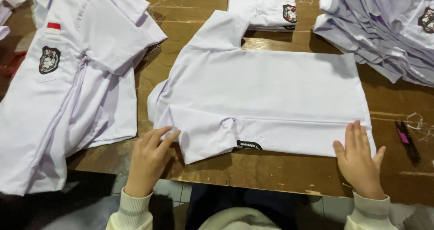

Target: Folding a white uniform shirt neatly on a wooden work surface in a factory.

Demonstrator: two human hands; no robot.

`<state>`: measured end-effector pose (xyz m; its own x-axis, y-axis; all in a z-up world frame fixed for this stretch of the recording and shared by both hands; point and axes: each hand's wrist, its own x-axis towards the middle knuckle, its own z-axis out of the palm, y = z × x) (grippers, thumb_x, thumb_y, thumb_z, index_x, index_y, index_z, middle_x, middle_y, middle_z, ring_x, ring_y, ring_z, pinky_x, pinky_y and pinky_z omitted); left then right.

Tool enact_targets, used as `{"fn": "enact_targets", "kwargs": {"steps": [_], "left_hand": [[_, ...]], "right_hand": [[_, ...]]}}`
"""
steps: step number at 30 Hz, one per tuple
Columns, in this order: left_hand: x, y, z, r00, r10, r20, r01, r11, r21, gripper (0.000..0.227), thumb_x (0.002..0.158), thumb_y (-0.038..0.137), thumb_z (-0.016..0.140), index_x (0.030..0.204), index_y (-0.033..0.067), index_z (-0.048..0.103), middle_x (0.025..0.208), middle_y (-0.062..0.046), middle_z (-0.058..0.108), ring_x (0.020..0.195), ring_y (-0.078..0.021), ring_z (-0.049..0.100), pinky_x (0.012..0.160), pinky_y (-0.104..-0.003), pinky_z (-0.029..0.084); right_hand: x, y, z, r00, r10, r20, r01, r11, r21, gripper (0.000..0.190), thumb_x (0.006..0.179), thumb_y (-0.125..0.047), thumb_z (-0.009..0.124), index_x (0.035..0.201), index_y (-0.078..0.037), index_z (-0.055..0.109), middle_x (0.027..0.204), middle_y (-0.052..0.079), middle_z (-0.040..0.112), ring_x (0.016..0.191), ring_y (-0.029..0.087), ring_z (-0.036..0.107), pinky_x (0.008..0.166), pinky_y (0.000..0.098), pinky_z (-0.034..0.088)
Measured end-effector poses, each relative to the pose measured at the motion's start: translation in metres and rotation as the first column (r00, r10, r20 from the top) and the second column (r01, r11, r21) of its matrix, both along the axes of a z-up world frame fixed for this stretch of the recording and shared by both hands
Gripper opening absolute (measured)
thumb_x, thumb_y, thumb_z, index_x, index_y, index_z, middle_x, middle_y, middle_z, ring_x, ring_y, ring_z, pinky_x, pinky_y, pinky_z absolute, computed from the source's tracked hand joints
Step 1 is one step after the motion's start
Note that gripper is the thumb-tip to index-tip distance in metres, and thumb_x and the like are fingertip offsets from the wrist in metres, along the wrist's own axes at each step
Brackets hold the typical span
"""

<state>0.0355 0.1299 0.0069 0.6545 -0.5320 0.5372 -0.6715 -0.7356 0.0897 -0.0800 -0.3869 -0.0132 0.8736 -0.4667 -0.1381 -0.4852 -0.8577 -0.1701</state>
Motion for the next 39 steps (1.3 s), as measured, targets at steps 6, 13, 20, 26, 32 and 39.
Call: {"fn": "enact_targets", "kwargs": {"steps": [6,13,20,26,32,39], "left_hand": [[0.022,-0.006,-0.007,0.974,-0.228,0.005,0.225,0.965,0.136,0.031,0.083,0.006,0.076,0.105,0.0263,0.067,0.136,0.001,0.063,0.131,-0.0288,0.059,0.103,-0.052,0.048],[0.126,-0.035,-0.005,0.883,-0.366,-0.294,0.228,0.882,-0.414,0.018,0.098,0.017,0.066,0.104,0.0006,0.070,0.095,-0.012,0.073,0.085,-0.0247,0.068,0.079,-0.037,0.052],[0.184,-0.074,-0.014,0.662,-0.019,-0.749,-0.373,0.859,-0.351,0.039,0.101,0.046,0.047,0.123,0.0160,0.060,0.106,-0.006,0.072,0.099,-0.0216,0.065,0.091,-0.036,0.045],[0.136,-0.063,-0.017,0.873,-0.009,-0.488,-0.236,0.867,-0.438,0.036,0.101,0.026,0.054,0.129,0.0044,0.055,0.117,-0.014,0.067,0.107,-0.0305,0.062,0.094,-0.042,0.046],[0.102,-0.056,-0.024,0.966,0.115,-0.230,-0.169,0.958,-0.230,0.025,0.099,0.018,0.063,0.120,0.0030,0.063,0.111,-0.014,0.065,0.101,-0.0338,0.063,0.090,-0.044,0.050],[0.095,-0.070,-0.064,0.990,0.144,0.001,-0.143,0.984,-0.106,0.028,0.099,0.031,0.061,0.123,0.0170,0.064,0.128,-0.007,0.060,0.124,-0.0273,0.057,0.103,-0.044,0.040]], "right_hand": [[-0.001,0.002,0.001,1.000,0.000,0.022,0.000,1.000,0.010,0.076,0.100,-0.055,0.021,0.163,-0.015,0.011,0.174,0.002,0.003,0.159,0.020,0.004,0.118,0.0718,-0.001],[0.000,0.004,0.006,1.000,-0.013,0.001,0.013,1.000,0.028,0.077,0.099,-0.057,0.019,0.163,-0.017,0.009,0.174,0.001,0.001,0.158,0.021,0.005,0.118,0.0711,-0.002],[0.001,0.000,0.002,1.000,-0.005,0.014,0.005,1.000,0.010,0.077,0.099,-0.057,0.021,0.163,-0.017,0.010,0.174,0.000,0.002,0.158,0.020,0.005,0.118,0.0723,0.000],[0.007,-0.001,0.012,0.999,0.029,0.043,-0.030,0.999,0.038,0.078,0.096,-0.057,0.032,0.160,-0.016,0.019,0.172,0.006,0.010,0.157,0.024,0.008,0.111,0.0802,-0.007],[0.069,0.065,0.025,0.813,0.376,0.444,-0.457,0.885,0.086,0.046,0.099,-0.030,0.059,0.140,-0.010,0.058,0.134,0.011,0.061,0.126,0.031,0.057,0.108,0.0515,0.041],[0.201,0.138,-0.005,0.879,0.423,0.218,-0.455,0.882,0.124,0.033,0.103,-0.041,0.061,0.131,-0.027,0.068,0.109,-0.005,0.065,0.108,0.025,0.060,0.095,0.0552,0.042]]}}
